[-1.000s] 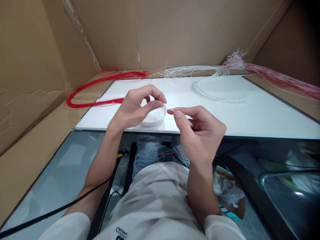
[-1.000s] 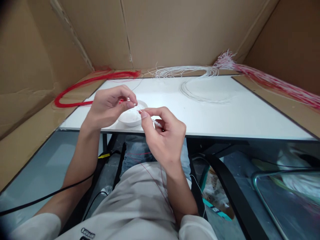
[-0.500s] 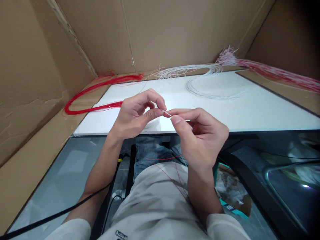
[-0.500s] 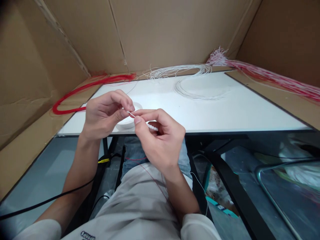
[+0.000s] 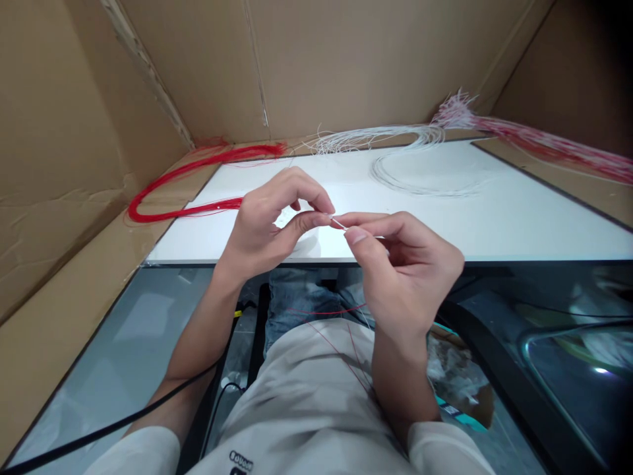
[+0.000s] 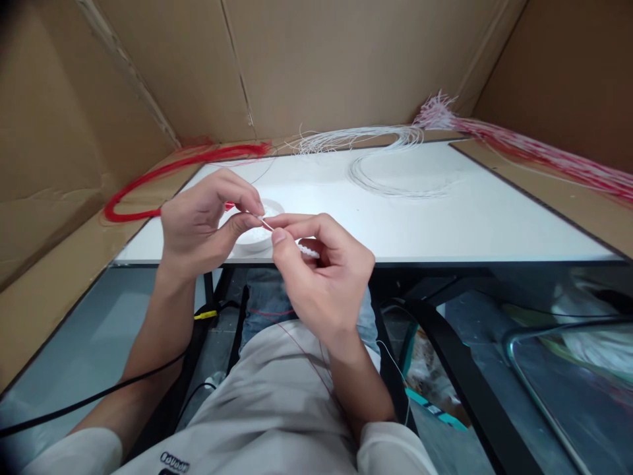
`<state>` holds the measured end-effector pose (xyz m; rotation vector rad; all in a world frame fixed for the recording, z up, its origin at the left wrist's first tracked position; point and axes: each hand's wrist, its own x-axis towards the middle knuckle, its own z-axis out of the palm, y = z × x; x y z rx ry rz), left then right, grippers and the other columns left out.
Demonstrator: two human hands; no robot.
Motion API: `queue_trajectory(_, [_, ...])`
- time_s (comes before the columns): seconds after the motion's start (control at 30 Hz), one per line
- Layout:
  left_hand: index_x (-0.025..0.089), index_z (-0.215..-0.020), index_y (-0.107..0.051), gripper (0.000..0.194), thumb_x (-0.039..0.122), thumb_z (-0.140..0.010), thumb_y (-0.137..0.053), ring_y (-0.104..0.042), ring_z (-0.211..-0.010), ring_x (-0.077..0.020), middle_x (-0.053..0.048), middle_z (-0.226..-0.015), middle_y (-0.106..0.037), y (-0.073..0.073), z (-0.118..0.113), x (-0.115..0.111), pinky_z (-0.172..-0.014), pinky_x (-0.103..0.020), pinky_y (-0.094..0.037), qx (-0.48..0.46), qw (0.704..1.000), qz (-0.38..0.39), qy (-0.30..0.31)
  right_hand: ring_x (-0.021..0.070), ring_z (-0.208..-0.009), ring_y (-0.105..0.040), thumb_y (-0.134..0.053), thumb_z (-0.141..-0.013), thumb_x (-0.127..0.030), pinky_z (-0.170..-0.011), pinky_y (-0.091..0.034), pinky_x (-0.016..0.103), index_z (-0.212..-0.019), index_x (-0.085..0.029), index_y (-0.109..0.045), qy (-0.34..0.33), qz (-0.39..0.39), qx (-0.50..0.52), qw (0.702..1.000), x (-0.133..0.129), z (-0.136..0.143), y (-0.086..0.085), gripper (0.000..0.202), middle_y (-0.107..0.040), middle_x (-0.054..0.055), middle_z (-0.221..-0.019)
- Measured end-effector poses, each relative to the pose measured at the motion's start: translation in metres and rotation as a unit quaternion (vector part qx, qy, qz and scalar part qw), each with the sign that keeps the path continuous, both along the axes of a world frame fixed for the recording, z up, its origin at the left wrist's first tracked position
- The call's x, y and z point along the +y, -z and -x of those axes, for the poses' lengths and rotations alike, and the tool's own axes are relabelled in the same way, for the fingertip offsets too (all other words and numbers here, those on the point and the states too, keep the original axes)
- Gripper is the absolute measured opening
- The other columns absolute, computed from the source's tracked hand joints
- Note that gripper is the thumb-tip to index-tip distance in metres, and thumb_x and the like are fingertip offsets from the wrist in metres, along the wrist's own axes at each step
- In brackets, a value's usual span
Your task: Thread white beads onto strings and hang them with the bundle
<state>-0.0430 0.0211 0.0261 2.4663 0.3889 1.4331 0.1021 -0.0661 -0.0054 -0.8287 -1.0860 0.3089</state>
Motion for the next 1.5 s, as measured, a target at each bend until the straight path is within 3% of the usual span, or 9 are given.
queue_trajectory(0.2, [0.025,-0.094,-0.069,0.005,0.026,-0.099,-0.071,-0.070,-0.083,-0.0165,0.000,-0.087,-0.075,-0.005,-0.001,-0.006,-0.077,-0.034,-0.056,-0.001,0.996,-0.092,-0.010,0.0191,-0.076,-0.075,-0.074,-0.088,-0.012,-0.052,-0.049,0.029,-0.074,-0.026,-0.072,0.007,0.003,-0.004,1.000,0.000,0.000,0.000,0.019,-0.083,0.002,-0.086])
queue_trajectory(0.93, [0.022,-0.093,-0.067,0.007,0.020,-0.100,-0.069,-0.067,-0.079,-0.0169,-0.001,-0.086,-0.073,-0.004,-0.004,-0.008,-0.071,-0.036,-0.054,0.025,0.963,-0.254,-0.089,0.0148,-0.070,-0.071,-0.073,-0.085,-0.009,-0.049,-0.045,0.027,-0.073,-0.024,-0.074,0.015,-0.001,0.023,1.000,0.001,0.000,0.000,0.019,-0.083,-0.001,-0.083])
queue_trajectory(1.2, [0.023,-0.092,-0.068,0.009,0.021,-0.101,-0.067,-0.068,-0.079,-0.0173,0.000,-0.086,-0.074,-0.002,-0.006,-0.012,-0.068,-0.037,-0.051,0.023,0.957,-0.269,-0.105,0.0131,-0.060,-0.066,-0.073,-0.086,-0.011,-0.044,-0.041,0.027,-0.073,-0.023,-0.074,0.020,0.006,0.021,1.000,-0.001,0.001,-0.001,0.018,-0.083,0.001,-0.083])
queue_trajectory(1.5, [0.023,-0.093,-0.066,0.009,0.020,-0.101,-0.068,-0.067,-0.080,-0.0168,0.000,-0.086,-0.073,-0.003,-0.006,-0.010,-0.068,-0.036,-0.050,0.029,0.952,-0.283,-0.109,0.0122,-0.065,-0.069,-0.074,-0.085,-0.011,-0.042,-0.040,0.025,-0.073,-0.023,-0.071,0.064,0.003,-0.003,0.998,-0.003,0.003,-0.001,0.017,-0.082,-0.002,-0.083])
